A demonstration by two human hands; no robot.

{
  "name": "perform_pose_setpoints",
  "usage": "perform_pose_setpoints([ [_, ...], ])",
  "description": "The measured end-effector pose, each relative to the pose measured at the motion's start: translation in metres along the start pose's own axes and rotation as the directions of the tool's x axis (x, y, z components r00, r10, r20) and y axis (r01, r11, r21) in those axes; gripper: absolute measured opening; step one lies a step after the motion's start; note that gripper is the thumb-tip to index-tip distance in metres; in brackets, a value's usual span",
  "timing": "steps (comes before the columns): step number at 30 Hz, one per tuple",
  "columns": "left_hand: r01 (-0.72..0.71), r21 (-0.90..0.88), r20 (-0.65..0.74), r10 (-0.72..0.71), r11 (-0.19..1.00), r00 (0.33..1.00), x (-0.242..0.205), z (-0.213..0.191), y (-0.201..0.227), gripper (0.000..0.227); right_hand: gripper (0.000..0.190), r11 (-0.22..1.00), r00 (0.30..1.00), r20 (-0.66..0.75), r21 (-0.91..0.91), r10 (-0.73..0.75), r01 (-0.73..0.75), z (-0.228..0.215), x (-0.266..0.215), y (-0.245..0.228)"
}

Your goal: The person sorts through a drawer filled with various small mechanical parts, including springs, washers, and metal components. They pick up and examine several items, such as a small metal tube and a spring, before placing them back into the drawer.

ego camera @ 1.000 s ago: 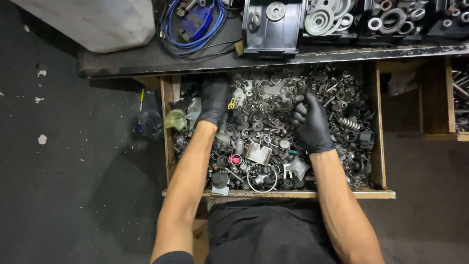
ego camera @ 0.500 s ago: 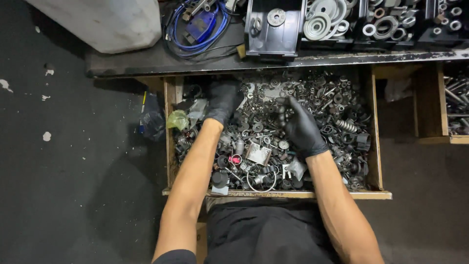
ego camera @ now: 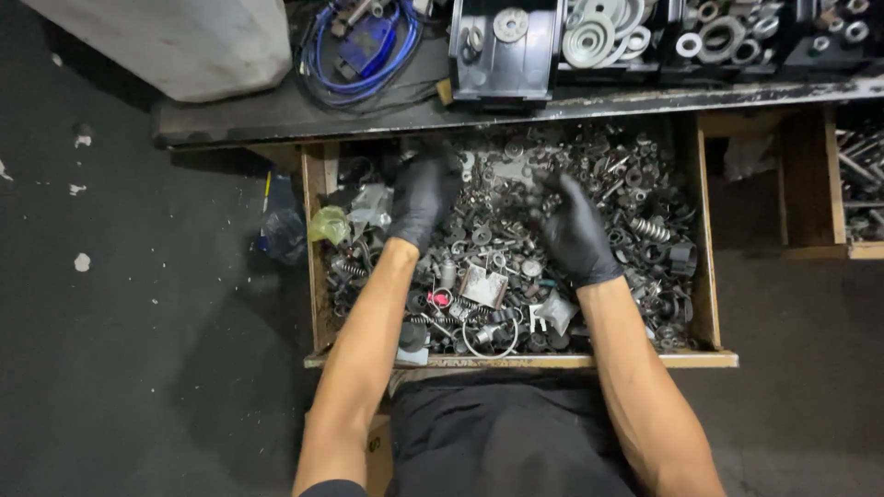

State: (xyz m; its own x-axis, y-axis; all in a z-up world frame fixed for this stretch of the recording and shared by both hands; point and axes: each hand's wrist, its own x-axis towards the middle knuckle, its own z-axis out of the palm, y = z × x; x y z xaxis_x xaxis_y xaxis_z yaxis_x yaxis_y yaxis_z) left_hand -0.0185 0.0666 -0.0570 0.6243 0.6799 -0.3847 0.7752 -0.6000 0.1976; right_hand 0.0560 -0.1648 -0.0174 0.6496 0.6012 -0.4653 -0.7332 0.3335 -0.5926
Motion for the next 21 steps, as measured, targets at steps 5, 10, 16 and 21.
perform_pose_setpoints([
  [5,-0.576,-0.421,-0.381,0.44,0.701,0.813,-0.087,-0.019,0.073,0.011,0.046,0.996,0.998,0.057,0.072,0.041,-0.045,0.001,-0.002,-0.01],
  [10,-0.725,-0.2,-0.44,0.6,0.659,0.668,-0.115,0.005,0.111,0.016,0.044,0.983,1.0,-0.007,0.183,-0.027,0.027,-0.063,0.04,0.01],
  [16,-0.703,-0.029,-0.494,0.601,0.711,0.628,-0.118,0.048,0.117,0.022,0.043,0.91,0.942,-0.308,0.336,-0.135,0.241,-0.052,0.023,-0.02],
  [21,-0.573,0.2,-0.301,0.606,0.795,0.736,-0.033,0.061,0.113,0.041,0.049,0.892,0.892,-0.401,0.294,-0.21,0.342,-0.032,0.004,-0.034],
])
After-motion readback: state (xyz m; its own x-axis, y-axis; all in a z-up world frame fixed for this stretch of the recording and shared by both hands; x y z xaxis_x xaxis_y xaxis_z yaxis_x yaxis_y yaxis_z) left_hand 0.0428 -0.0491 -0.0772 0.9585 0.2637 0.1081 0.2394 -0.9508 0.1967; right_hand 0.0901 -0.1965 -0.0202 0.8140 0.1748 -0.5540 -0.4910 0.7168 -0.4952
